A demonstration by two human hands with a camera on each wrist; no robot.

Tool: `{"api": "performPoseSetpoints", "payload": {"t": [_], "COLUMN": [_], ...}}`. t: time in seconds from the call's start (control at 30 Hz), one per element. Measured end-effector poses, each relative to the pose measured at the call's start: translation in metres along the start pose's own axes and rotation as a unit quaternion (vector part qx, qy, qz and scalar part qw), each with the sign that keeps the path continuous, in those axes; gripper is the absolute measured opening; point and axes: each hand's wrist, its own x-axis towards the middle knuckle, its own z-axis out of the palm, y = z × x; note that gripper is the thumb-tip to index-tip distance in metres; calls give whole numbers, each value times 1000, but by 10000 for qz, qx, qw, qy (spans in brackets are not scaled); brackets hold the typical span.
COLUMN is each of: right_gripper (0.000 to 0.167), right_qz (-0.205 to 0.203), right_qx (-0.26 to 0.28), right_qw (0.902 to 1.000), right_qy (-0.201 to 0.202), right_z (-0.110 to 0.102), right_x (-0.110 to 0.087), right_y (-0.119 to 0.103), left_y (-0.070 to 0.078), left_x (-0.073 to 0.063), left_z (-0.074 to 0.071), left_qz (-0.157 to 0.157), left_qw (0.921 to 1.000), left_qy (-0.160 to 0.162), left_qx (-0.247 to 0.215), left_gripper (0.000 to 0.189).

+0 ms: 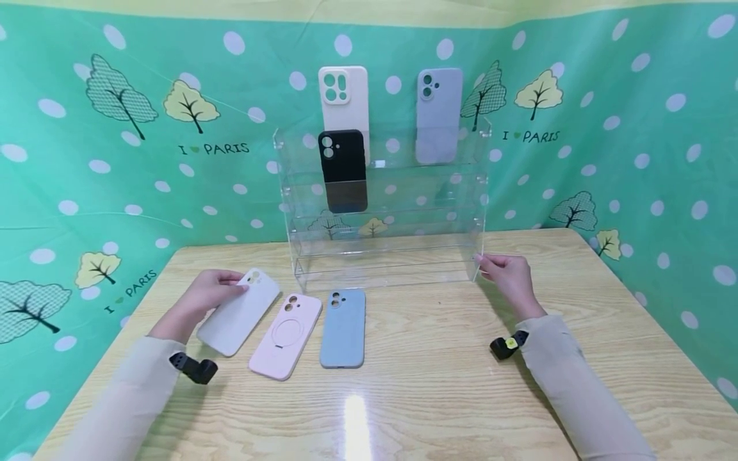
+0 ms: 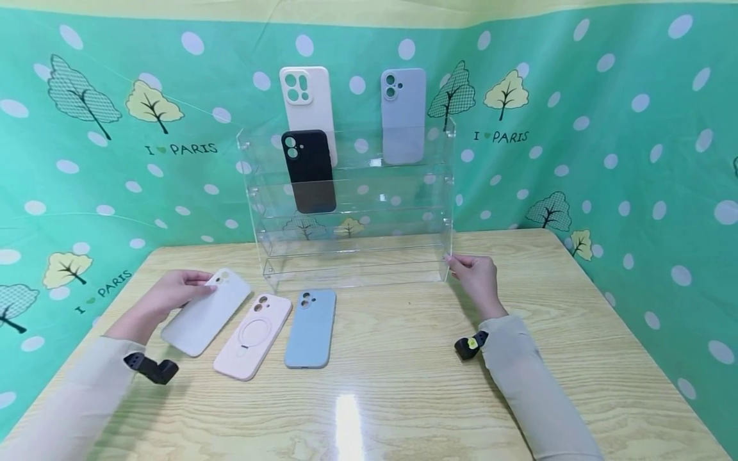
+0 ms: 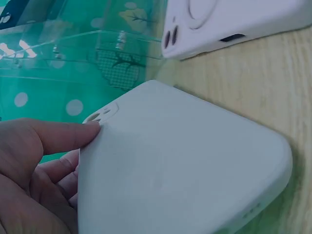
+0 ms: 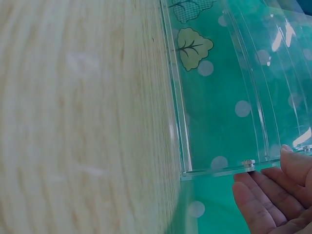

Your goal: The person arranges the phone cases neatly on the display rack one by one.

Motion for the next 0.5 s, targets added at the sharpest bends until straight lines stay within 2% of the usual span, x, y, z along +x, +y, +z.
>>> {"api": "performPoseSetpoints", "payload": {"t": [0.1, 0.2, 0.37, 0.5], "right_gripper": [42, 44, 45, 45], "right_qz": [22, 41, 79, 78], "right_qx": [-16, -37, -80, -90], "right_qw": [10000, 10000, 9999, 9999], "right_qy": [-3, -36, -30, -50], "right_z": [-1, -1, -2, -2], "right_x": [0, 0, -1, -1], "right_y": [0, 0, -1, -1], "left_y": [7, 21, 51, 73], "left_x": [-4, -11, -25, -34], "left_z": [-8, -17, -31, -31], "left_qz": [132, 372, 719, 1001], "left_qw": [9998, 9987, 9954, 9904], "left_qy": [-31, -19, 127, 235], "left_qx": [-139, -354, -614, -925], "left_gripper": [52, 52, 52, 48]}}
